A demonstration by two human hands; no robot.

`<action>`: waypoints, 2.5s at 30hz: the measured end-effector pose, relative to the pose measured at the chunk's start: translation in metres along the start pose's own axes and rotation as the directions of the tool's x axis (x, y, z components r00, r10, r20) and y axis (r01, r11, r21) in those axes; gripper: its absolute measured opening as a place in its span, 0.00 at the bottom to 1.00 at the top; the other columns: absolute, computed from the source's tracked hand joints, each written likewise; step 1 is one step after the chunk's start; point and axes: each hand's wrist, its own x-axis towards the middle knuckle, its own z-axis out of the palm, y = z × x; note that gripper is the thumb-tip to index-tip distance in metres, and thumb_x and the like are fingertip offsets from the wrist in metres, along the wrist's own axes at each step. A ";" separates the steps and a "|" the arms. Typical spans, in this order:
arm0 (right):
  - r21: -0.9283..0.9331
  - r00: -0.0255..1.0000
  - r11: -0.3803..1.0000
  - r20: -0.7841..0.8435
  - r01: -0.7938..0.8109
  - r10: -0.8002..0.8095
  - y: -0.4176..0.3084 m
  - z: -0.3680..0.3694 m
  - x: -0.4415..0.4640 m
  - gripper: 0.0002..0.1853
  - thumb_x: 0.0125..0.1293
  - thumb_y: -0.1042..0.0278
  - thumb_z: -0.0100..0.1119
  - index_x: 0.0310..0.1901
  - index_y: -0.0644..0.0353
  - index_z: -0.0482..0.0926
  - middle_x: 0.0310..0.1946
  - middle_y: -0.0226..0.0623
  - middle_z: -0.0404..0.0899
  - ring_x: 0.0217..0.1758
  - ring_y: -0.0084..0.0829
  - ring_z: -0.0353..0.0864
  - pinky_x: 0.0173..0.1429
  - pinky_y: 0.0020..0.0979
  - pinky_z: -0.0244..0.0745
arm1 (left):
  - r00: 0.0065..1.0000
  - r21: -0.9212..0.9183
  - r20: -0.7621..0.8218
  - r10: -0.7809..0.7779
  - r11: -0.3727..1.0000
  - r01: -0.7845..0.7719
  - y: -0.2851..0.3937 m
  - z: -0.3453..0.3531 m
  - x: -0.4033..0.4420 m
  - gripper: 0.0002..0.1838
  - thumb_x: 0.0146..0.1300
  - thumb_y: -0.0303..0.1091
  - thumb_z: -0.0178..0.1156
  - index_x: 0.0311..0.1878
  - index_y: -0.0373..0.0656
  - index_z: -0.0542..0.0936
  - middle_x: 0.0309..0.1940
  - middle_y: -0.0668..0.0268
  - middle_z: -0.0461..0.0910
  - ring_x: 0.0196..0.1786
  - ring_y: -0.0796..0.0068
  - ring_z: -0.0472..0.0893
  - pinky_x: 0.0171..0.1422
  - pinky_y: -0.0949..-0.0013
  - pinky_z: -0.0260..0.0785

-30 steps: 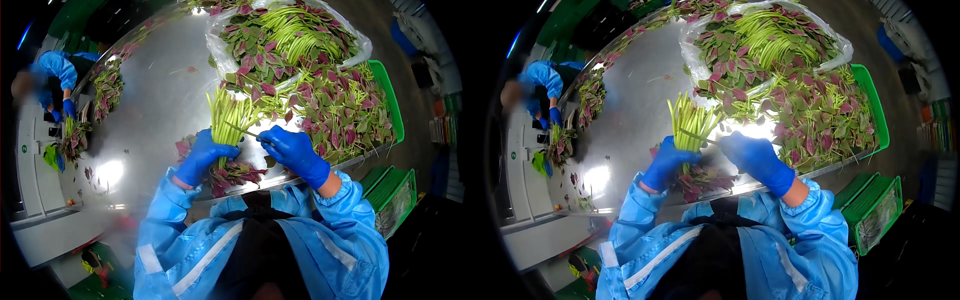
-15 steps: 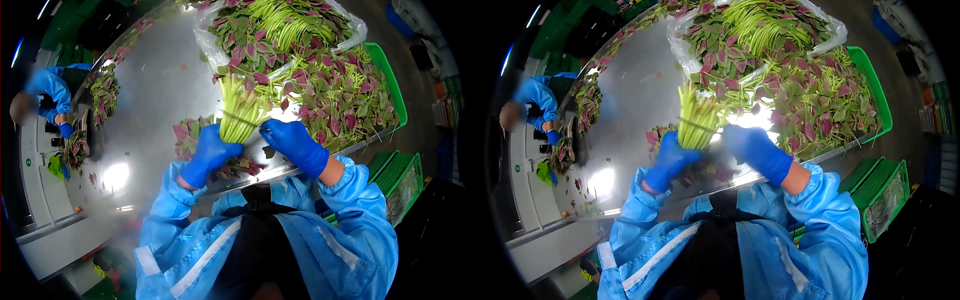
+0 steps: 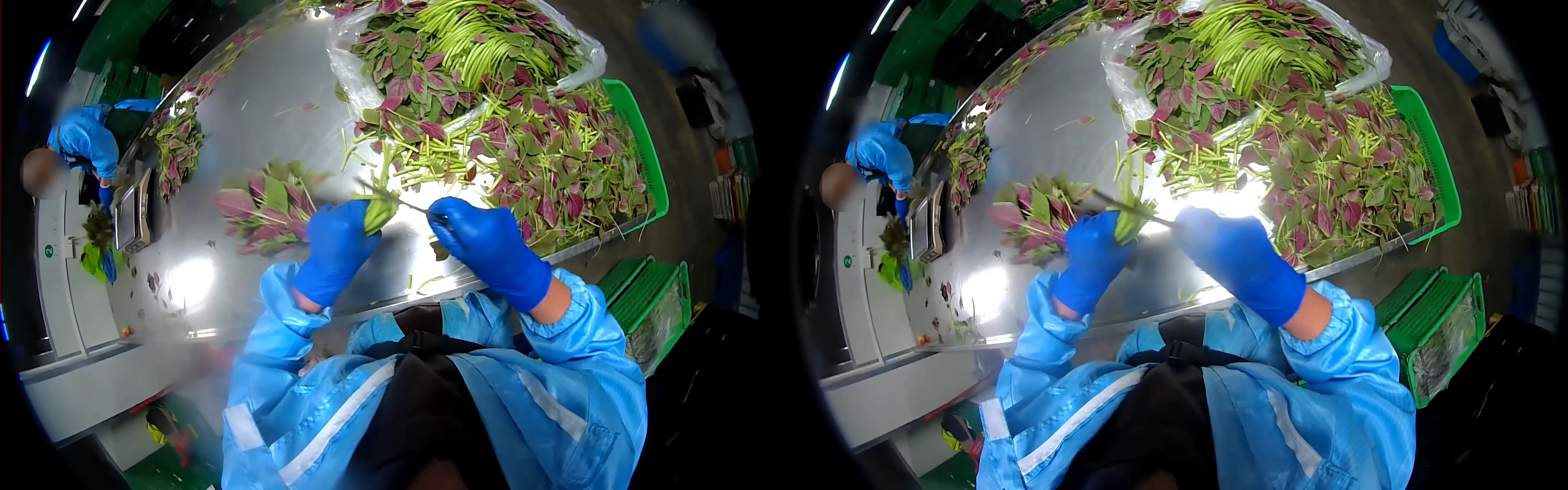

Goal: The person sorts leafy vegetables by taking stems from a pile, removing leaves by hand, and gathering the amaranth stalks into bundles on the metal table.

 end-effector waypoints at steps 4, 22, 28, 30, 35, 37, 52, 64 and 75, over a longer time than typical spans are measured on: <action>-0.277 0.980 0.959 0.199 0.069 -0.013 0.096 0.045 -0.044 0.09 0.64 0.60 0.56 0.40 0.54 0.77 0.30 0.47 0.81 0.32 0.49 0.81 0.33 0.45 0.75 | 0.971 0.145 -0.201 0.129 0.984 -0.101 -0.023 0.003 -0.001 0.15 0.43 0.35 0.69 0.36 0.49 0.79 0.26 0.64 0.77 0.30 0.59 0.78 0.36 0.58 0.65; 0.376 0.880 0.927 0.440 0.001 -0.180 -0.045 0.084 0.056 0.55 0.47 0.52 0.74 0.73 0.58 0.51 0.63 0.51 0.68 0.65 0.51 0.68 0.67 0.43 0.64 | 0.726 -0.923 0.369 -0.581 -0.319 0.214 -0.028 -0.065 -0.023 0.23 0.54 0.28 0.63 0.54 0.31 0.74 0.40 0.57 0.80 0.38 0.65 0.82 0.45 0.66 0.78; 0.568 0.751 0.730 0.651 -0.381 -0.115 -0.052 0.090 0.039 0.37 0.56 0.60 0.70 0.67 0.58 0.66 0.58 0.41 0.76 0.57 0.32 0.77 0.63 0.33 0.69 | 0.937 -0.794 0.292 -0.189 -0.595 0.127 -0.043 -0.077 -0.040 0.42 0.67 0.59 0.49 0.71 0.34 0.57 0.63 0.46 0.68 0.64 0.52 0.72 0.69 0.51 0.63; 0.623 0.731 0.620 0.673 -0.476 -0.115 -0.046 0.095 0.039 0.35 0.57 0.61 0.69 0.65 0.58 0.67 0.59 0.37 0.75 0.59 0.29 0.75 0.64 0.32 0.68 | 0.953 -0.892 0.286 -0.105 -0.392 0.225 -0.056 -0.051 -0.066 0.44 0.67 0.63 0.45 0.72 0.35 0.55 0.67 0.48 0.64 0.68 0.56 0.67 0.72 0.54 0.59; 0.415 0.595 0.479 0.738 -0.773 0.319 -0.030 0.143 0.005 0.32 0.60 0.63 0.67 0.64 0.63 0.67 0.54 0.39 0.79 0.55 0.31 0.78 0.61 0.31 0.71 | 0.708 -0.743 0.611 -0.355 -0.566 0.358 -0.013 0.046 -0.140 0.36 0.65 0.44 0.57 0.71 0.35 0.59 0.64 0.51 0.69 0.64 0.62 0.72 0.68 0.61 0.65; 0.322 0.650 0.598 0.588 -0.734 0.481 -0.041 0.150 -0.013 0.32 0.60 0.65 0.68 0.63 0.65 0.66 0.50 0.43 0.81 0.51 0.33 0.81 0.57 0.32 0.74 | 0.673 -0.765 0.627 -0.393 -0.476 0.434 0.003 0.044 -0.135 0.35 0.64 0.32 0.60 0.71 0.35 0.57 0.62 0.51 0.69 0.63 0.63 0.72 0.65 0.64 0.68; 0.817 0.717 0.066 0.460 -0.573 0.524 0.017 0.180 -0.048 0.19 0.69 0.70 0.56 0.60 0.64 0.69 0.47 0.33 0.78 0.47 0.25 0.78 0.49 0.26 0.76 | 0.574 -0.759 0.621 -0.534 -0.592 0.270 0.034 0.073 -0.098 0.17 0.65 0.26 0.55 0.57 0.34 0.75 0.49 0.60 0.79 0.50 0.71 0.80 0.54 0.69 0.74; 0.679 0.837 0.516 0.293 -0.523 0.463 -0.010 0.142 -0.016 0.15 0.70 0.66 0.52 0.54 0.64 0.74 0.40 0.38 0.81 0.40 0.30 0.81 0.43 0.28 0.76 | 0.553 -0.827 0.495 -0.670 -0.558 0.065 0.052 0.069 -0.086 0.15 0.60 0.24 0.61 0.51 0.34 0.78 0.43 0.63 0.82 0.44 0.72 0.82 0.51 0.72 0.74; 0.814 0.704 -0.058 0.534 -0.578 0.469 0.007 0.170 -0.025 0.13 0.68 0.69 0.56 0.51 0.65 0.75 0.38 0.33 0.80 0.37 0.23 0.80 0.39 0.24 0.76 | 0.672 -0.699 0.638 -0.376 -0.648 0.301 0.015 0.089 -0.093 0.12 0.64 0.30 0.59 0.49 0.38 0.80 0.42 0.68 0.81 0.45 0.77 0.80 0.53 0.71 0.72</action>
